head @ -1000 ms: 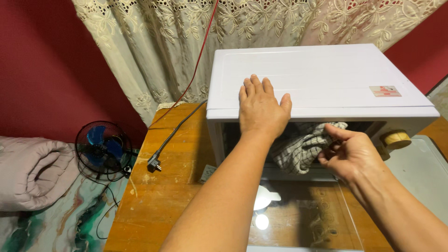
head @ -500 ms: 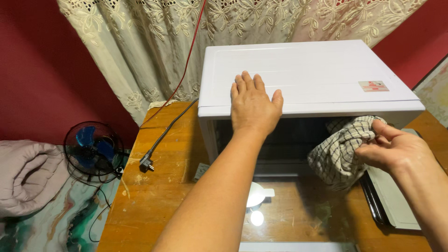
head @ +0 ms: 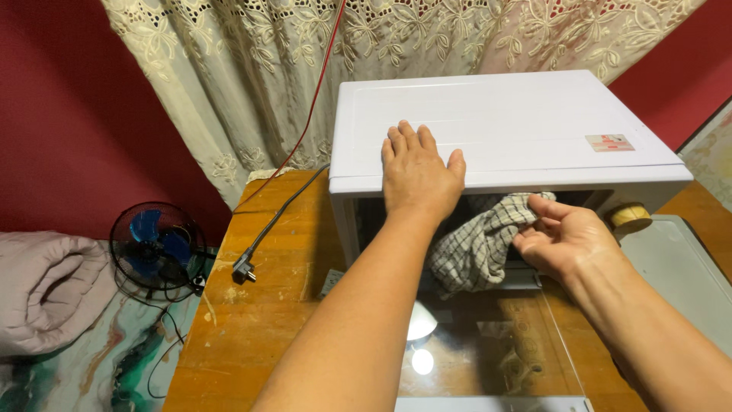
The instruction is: The person wipes the interior and exterior of a white countertop oven with a checkered cloth. They clean the inside walls, door frame, and handle, then wipe the glass door and the wooden table surface around the appliance.
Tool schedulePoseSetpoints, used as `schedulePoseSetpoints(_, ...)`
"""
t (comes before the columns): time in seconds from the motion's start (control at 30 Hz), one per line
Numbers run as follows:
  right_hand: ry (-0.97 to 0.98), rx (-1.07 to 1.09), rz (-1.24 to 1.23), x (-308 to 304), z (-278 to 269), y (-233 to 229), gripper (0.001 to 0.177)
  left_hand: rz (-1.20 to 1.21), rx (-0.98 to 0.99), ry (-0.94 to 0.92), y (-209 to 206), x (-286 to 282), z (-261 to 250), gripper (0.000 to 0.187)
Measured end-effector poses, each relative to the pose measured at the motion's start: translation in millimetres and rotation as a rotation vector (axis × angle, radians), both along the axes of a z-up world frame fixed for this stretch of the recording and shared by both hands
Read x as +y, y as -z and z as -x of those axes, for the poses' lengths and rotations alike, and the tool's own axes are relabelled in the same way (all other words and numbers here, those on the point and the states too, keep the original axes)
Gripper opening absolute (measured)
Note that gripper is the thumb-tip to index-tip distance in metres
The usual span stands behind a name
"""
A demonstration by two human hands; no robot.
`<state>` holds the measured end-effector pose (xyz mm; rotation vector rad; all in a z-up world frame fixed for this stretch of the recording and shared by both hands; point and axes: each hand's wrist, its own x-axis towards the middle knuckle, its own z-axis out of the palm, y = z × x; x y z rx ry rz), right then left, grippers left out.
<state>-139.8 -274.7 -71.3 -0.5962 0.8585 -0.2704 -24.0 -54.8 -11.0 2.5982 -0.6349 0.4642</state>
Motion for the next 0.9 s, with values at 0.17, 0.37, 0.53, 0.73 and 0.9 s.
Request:
schedulePoseSetpoints(0.17,0.078,0.017,0.031,-9,12,-18,0.027,0.04,0.075,0.07,0,6,-11,0.078)
schedulePoseSetpoints(0.37,0.254,-0.012,0.024,-48,40,-33,0.026,0.118,0.071,-0.181,0,55,-30,0.065)
schedulePoseSetpoints(0.53,0.248,-0.022,0.037,-35,24,-19,0.021,0.493,0.47,-0.433,-3,92,-43,0.084)
schedulePoseSetpoints(0.73,0.115,-0.003,0.109,20,-1,-17,0.021,0.692,0.531,-0.253,14,96,-59,0.074)
schedulePoseSetpoints(0.9,0.011,-0.043,0.06,82,-18,-29,0.03,0.694,0.503,-0.22,26,93,-76,0.072)
